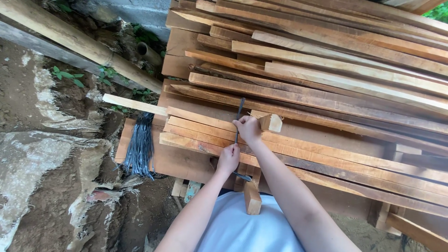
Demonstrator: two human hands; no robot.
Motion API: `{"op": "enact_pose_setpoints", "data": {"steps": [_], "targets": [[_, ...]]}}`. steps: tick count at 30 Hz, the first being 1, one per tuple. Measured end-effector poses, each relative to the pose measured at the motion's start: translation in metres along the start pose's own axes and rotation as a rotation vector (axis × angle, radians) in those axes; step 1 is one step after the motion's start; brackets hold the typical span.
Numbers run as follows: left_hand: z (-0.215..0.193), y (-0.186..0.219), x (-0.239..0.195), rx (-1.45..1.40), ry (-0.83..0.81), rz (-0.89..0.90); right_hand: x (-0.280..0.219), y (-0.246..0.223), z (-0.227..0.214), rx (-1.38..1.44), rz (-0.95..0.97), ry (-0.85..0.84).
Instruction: The person aligns several wooden planks on a workbench, then uses black straps to tie the bundle together. They wrap the straps around the wood and tie knots to secure the planks in place.
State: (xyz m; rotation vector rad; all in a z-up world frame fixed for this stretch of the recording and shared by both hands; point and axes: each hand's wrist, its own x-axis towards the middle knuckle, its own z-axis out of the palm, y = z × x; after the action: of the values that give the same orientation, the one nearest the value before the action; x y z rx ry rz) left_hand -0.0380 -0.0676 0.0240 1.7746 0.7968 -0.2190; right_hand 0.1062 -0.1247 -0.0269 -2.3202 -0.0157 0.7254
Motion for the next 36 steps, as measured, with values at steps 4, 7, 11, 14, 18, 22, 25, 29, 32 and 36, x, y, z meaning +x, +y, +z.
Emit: {"op": "enact_pose_setpoints", "data": {"steps": [4,7,11,14,18,22,25,29,32,36], "targets": [[-0.002,0.005,-0.003,-0.012,0.009,0.011,0.002,-0.007,0.004,0.026,0.003,0.011],[-0.002,0.002,-0.001,-0.018,0.006,-0.002,0.002,-0.016,0.004,0.265,-0.042,0.038],[-0.005,0.011,-0.001,-0.028,0.011,0.002,0.074,0.036,0.057,-0.389,-0.302,0.004],[-0.006,0.012,-0.008,-0.042,0.002,-0.012,0.088,0.021,0.066,-0.705,-0.136,-0.082],[-0.004,0.012,-0.007,-0.026,-0.011,-0.054,0.103,0.012,0.060,-0.429,0.354,-0.224],[-0.003,0.010,0.001,-0.025,-0.018,-0.055,0.128,0.030,0.072,-0.493,0.277,-0.357],[-0.002,0.010,0.001,-0.019,-0.014,-0.091,0.145,0.045,0.084,-0.797,0.096,-0.577],[-0.007,0.011,-0.007,-0.028,-0.001,-0.086,0.121,0.032,0.088,-0.901,0.048,-0.594],[-0.002,0.013,-0.003,-0.039,-0.013,-0.085,0.091,0.021,0.061,-0.480,0.186,-0.311],[-0.012,0.036,-0.009,0.002,-0.050,-0.128,-0.016,-0.021,0.009,-0.315,-0.568,0.282]]}}
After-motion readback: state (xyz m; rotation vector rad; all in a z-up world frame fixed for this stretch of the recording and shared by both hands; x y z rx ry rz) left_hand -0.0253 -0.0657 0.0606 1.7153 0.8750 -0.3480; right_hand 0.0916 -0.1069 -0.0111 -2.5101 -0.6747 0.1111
